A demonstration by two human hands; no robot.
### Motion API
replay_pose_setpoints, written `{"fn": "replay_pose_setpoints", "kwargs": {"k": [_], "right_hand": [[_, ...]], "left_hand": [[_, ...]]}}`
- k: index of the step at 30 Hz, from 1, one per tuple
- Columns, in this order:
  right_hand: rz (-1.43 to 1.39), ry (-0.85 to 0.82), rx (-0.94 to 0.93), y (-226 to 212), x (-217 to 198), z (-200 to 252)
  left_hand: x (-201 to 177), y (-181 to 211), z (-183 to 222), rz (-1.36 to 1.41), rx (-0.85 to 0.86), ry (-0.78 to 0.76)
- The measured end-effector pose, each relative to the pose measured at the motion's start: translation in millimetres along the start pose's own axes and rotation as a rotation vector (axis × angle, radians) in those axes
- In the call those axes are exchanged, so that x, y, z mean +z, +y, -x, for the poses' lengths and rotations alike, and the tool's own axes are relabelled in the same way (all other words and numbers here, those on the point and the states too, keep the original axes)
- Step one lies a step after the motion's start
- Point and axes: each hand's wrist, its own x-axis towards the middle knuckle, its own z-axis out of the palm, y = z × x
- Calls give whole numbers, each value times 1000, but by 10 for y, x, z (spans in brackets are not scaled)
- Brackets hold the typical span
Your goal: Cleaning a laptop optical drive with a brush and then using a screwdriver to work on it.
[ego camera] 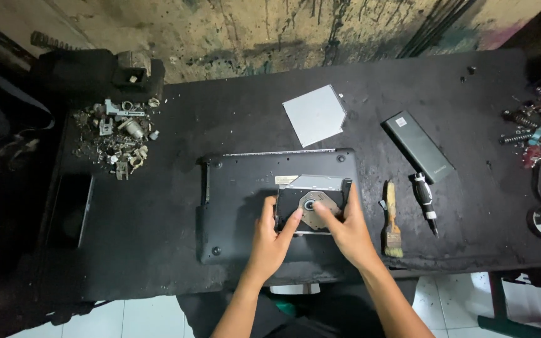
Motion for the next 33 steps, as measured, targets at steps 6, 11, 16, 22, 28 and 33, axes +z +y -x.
{"fn": "replay_pose_setpoints", "kwargs": {"k": [6, 11, 16, 22, 28, 33], "right_hand": [[-2, 18, 33, -233, 82, 59], [29, -14, 49, -183, 72, 117], [19, 14, 5, -236, 86, 98], [4, 21, 9, -126, 76, 51], [7, 13, 8, -181, 95, 114], [6, 18, -21, -195, 116, 90]], "left_hand": [[45, -97, 3, -2, 38, 90], [37, -118, 16, 7, 50, 96], [32, 46, 43, 1, 52, 78], [60, -16, 35, -4, 36, 70], [32, 0, 51, -19, 47, 72], [19, -79, 22, -25, 46, 85]]}}
